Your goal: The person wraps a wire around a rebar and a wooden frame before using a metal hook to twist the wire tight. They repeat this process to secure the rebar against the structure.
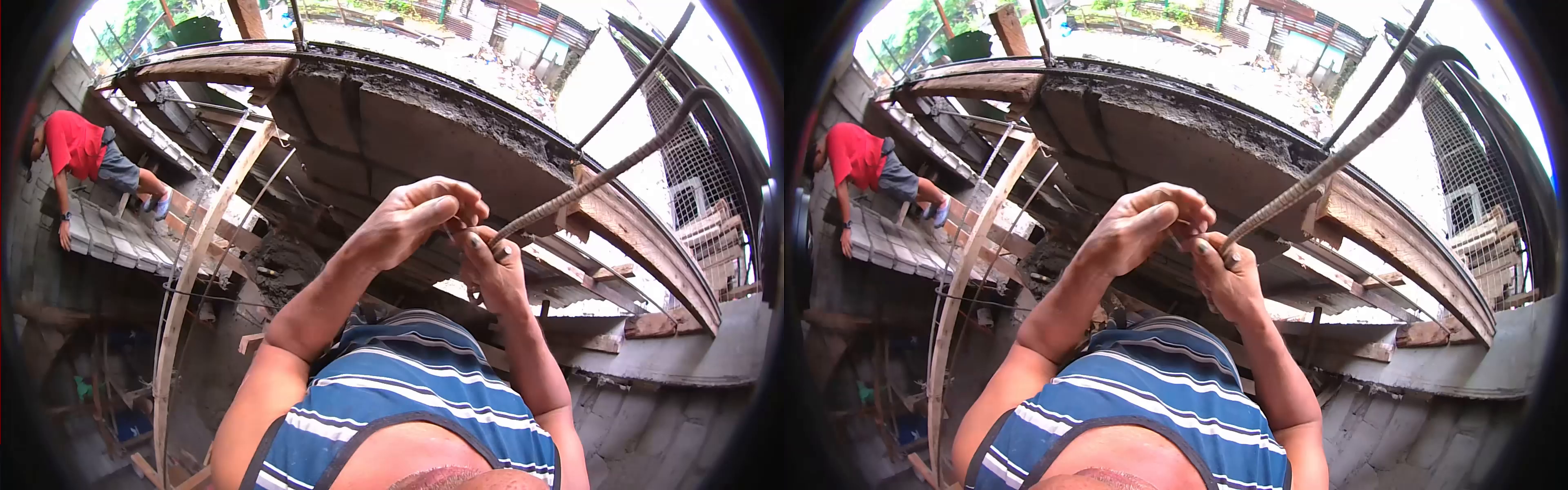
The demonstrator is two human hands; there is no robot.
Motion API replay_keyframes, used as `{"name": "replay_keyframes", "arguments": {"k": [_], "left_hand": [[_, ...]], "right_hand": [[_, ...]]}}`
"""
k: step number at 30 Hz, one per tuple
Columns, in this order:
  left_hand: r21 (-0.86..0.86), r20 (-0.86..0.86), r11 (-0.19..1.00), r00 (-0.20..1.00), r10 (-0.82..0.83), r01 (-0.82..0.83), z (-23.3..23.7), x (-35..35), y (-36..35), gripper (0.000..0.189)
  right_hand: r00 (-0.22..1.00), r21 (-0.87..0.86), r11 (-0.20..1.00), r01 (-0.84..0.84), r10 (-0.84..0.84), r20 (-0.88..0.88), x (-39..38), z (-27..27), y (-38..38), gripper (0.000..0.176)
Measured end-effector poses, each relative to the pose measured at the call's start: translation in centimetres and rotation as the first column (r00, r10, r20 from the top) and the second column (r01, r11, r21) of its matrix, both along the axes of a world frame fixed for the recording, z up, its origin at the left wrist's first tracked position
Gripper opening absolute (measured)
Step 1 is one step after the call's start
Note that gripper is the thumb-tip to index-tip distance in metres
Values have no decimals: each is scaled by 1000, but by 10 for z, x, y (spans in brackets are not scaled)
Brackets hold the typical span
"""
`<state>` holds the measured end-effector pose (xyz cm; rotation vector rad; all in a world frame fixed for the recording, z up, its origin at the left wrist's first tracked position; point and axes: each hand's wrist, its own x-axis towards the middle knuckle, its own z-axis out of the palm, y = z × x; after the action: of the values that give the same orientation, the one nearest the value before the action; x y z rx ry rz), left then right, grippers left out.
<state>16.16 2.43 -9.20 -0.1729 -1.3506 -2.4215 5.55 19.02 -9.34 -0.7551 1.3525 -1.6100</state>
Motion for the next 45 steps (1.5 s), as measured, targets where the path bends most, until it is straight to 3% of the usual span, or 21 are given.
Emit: {"name": "replay_keyframes", "arguments": {"k": [2,3,9,12,15,17,19,20,22,23,25,26,27,29,31,32,33,35,39,41,45], "left_hand": [[-115,-6,993,1000,-15,14,-1,17,-6,47],[-92,-24,996,1000,-20,17,-2,23,-9,41],[-134,-49,967,976,210,-215,-17,40,-18,31],[-210,21,907,925,379,-366,-17,37,-11,15],[-297,146,876,889,435,-380,-8,35,-7,15],[-399,113,892,955,276,-210,1,38,-16,18],[-437,111,899,990,85,-28,14,43,-37,38],[-584,159,810,971,181,-56,32,47,-48,58],[-689,2,655,903,430,-310,48,43,-77,69],[-698,-122,557,841,526,-450,56,36,-88,69],[-861,-92,273,660,745,-429,78,29,-114,61],[-868,-402,-92,583,706,-487,75,14,-137,56],[-737,-673,-450,488,555,-504,72,3,-159,51],[-751,-660,-490,529,533,-443,84,-3,-172,51],[-755,-643,-435,422,639,-491,93,8,-207,47],[-738,-656,-483,329,679,-472,94,23,-237,43],[-834,-507,-369,303,807,-410,106,41,-243,44],[-917,-398,-357,389,831,-176,100,68,-289,44],[-897,-428,-415,529,733,-151,83,73,-323,49],[-825,-446,-564,639,627,-23,82,66,-328,50],[-750,-482,-660,657,580,33,81,55,-328,41]], "right_hand": [[995,-28,995,-94,95,31,1,-5,-9,29],[992,-35,992,-119,120,33,3,-6,-12,29],[959,0,981,-196,192,207,13,-6,-30,29],[930,-12,962,-272,266,253,10,-16,-33,29],[919,-6,959,-285,275,282,9,-24,-29,30],[926,-7,961,-277,269,263,6,-26,-26,30],[940,-29,967,-253,252,229,-2,-17,-11,31],[949,-35,973,-230,232,211,-10,-14,0,31],[963,-107,981,-160,179,200,-31,-10,28,30],[969,-145,985,-92,123,215,-42,-7,45,27],[990,-202,971,126,-110,90,-57,7,73,21],[974,-306,931,200,-156,165,-67,7,87,21],[954,-404,876,264,-175,244,-81,4,102,21],[926,-417,830,371,-362,103,-114,-6,145,33],[905,-509,776,373,-425,15,-122,11,168,32],[879,-503,758,415,-477,6,-124,13,186,31],[846,-508,729,458,-533,-3,-125,14,196,31],[787,-497,699,515,-615,-50,-117,20,207,32],[679,-430,630,646,-732,-52,-118,12,220,32],[663,-421,615,666,-748,-43,-122,14,213,32],[642,-456,582,674,-766,-29,-128,26,188,32]]}}
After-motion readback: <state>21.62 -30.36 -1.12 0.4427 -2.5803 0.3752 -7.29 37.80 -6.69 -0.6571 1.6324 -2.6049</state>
